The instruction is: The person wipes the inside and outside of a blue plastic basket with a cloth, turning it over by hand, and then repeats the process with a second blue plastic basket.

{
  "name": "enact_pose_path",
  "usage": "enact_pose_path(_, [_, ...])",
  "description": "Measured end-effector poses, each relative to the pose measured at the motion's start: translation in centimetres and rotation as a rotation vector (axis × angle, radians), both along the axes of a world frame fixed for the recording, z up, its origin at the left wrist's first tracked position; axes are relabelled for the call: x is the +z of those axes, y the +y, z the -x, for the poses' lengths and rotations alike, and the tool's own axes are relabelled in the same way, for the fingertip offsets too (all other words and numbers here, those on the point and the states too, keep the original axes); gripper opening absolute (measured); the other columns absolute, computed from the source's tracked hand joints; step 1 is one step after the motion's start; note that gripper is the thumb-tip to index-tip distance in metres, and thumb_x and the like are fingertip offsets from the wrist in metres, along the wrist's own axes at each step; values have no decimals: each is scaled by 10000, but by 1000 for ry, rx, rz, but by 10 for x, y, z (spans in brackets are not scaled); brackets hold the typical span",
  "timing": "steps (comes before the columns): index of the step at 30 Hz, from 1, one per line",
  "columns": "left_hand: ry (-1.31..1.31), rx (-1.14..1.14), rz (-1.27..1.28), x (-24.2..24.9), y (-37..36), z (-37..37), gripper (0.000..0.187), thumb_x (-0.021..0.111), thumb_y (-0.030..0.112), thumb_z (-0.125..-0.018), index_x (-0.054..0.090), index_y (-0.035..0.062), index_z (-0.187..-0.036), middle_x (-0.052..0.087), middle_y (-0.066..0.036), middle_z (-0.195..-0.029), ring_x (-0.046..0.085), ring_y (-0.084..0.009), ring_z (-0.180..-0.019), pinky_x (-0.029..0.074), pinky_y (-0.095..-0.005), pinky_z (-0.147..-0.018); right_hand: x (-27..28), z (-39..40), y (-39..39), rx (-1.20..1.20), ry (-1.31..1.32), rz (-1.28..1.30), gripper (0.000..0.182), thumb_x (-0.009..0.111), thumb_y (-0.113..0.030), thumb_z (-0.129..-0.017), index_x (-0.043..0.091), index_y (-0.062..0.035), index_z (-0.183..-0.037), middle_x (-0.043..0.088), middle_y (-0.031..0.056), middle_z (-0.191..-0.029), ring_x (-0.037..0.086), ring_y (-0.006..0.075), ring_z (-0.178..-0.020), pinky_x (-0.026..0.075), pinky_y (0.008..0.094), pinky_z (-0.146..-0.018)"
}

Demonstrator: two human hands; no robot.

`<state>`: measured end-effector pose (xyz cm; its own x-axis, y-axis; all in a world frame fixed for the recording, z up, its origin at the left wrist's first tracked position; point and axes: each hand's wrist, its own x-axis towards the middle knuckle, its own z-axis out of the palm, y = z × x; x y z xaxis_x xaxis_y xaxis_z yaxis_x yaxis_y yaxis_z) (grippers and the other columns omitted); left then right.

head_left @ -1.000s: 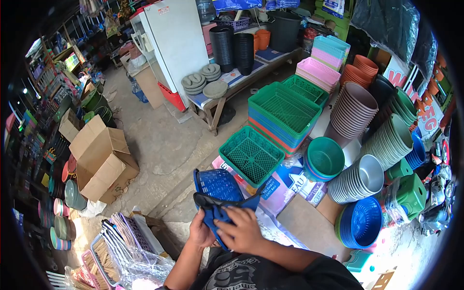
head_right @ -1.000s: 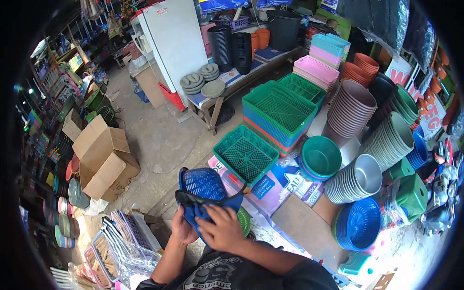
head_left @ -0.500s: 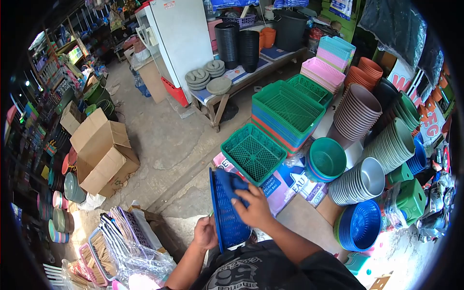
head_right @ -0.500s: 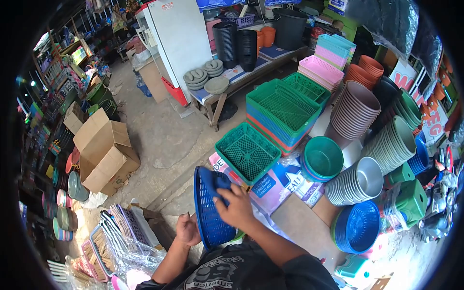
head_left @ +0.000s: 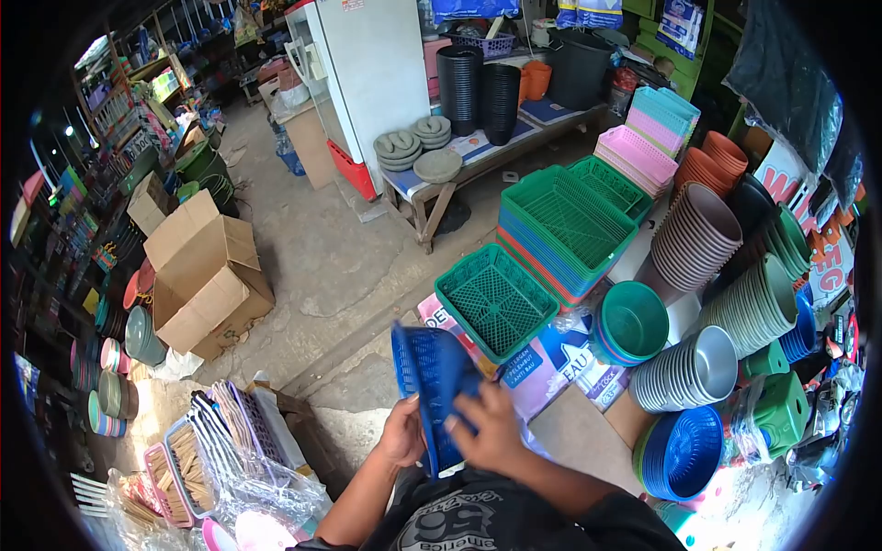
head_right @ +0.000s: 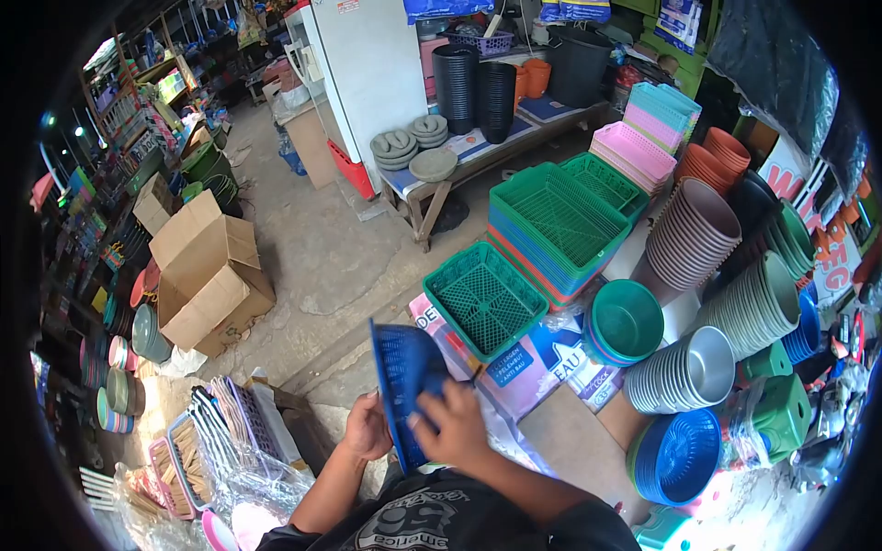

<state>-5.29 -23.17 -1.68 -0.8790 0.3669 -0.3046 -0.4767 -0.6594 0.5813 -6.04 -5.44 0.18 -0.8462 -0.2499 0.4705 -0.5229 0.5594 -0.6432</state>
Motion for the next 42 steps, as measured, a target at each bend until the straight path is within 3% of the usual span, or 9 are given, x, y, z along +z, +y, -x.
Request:
enact_pose_path(3, [55,-21,-36,5,-6,9,492,483,389,-897,510,14,-1215,610,-144,-1157,613,-262,-1026,466,-404,-944,11,-16,-10,208,108,-114,335,643,-313,-791,653,-104,-1053,526,193,-1088,501,375,-1037,374,491,-872])
enact_pose_path(9, [-156,111,245,16,9,6,446,543,328,-889,516,22,-1213,625,-132,-1110,612,-243,-1013,473,-401,-930,-36,53,-2,-58,-300,216,257,632,-239,-829,656,-65,-1017,529,211,-1048,535,393,-902,425,475,-799])
enact_pose_path(13, [-72,226,374,22,-3,11,421,549,278,-882,506,17,-1209,627,-126,-1063,621,-224,-971,496,-366,-887,-6,2,-17,93,81,19,289,660,-252,-800,656,-53,-1009,535,215,-1037,533,375,-904,426,465,-817])
enact_pose_path(14, [-127,219,204,18,-9,13,238,588,207,-876,547,35,-1034,613,-61,-938,607,-155,-855,505,-290,-770,3,0,-16,173,108,17,289,662,-244,-797,655,-46,-1007,538,213,-1036,532,375,-904,427,458,-816])
enact_pose_path(18, [-66,8,280,13,-21,2,260,592,213,-876,528,33,-1052,577,-39,-865,586,-132,-881,494,-280,-811,-16,29,-15,69,-13,121,287,663,-234,-797,658,-38,-1007,554,194,-1014,540,373,-899,439,445,-791])
enact_pose_path(27, [-130,73,216,25,-29,6,409,565,291,-875,494,27,-1178,599,-93,-1063,620,-217,-938,510,-359,-856,1,18,-21,293,112,-26,319,664,-315,-786,680,-116,-1035,557,158,-1092,533,329,-1044,395,447,-886])
enact_pose_path(31, [-59,-88,115,22,-34,5,336,565,304,-877,511,61,-1101,590,-92,-1055,605,-205,-952,495,-365,-860,-37,55,-14,10,-329,285,250,714,-227,-741,692,-80,-942,562,185,-1101,549,337,-999,428,409,-854])
enact_pose_path(37, [-105,238,435,34,-14,7,357,649,224,-867,528,52,-1156,611,-36,-988,584,-119,-833,486,-278,-730,1,0,-33,370,52,-28,246,666,-284,-772,692,-106,-940,578,148,-1098,532,328,-1035,380,478,-890])
enact_pose_path(42, [-81,379,532,30,-3,-5,319,630,244,-899,539,55,-1140,612,-29,-999,570,-110,-847,478,-272,-747,-33,46,-36,77,-127,166,302,658,-273,-790,674,-78,-1019,573,169,-1067,532,350,-980,425,454,-834])
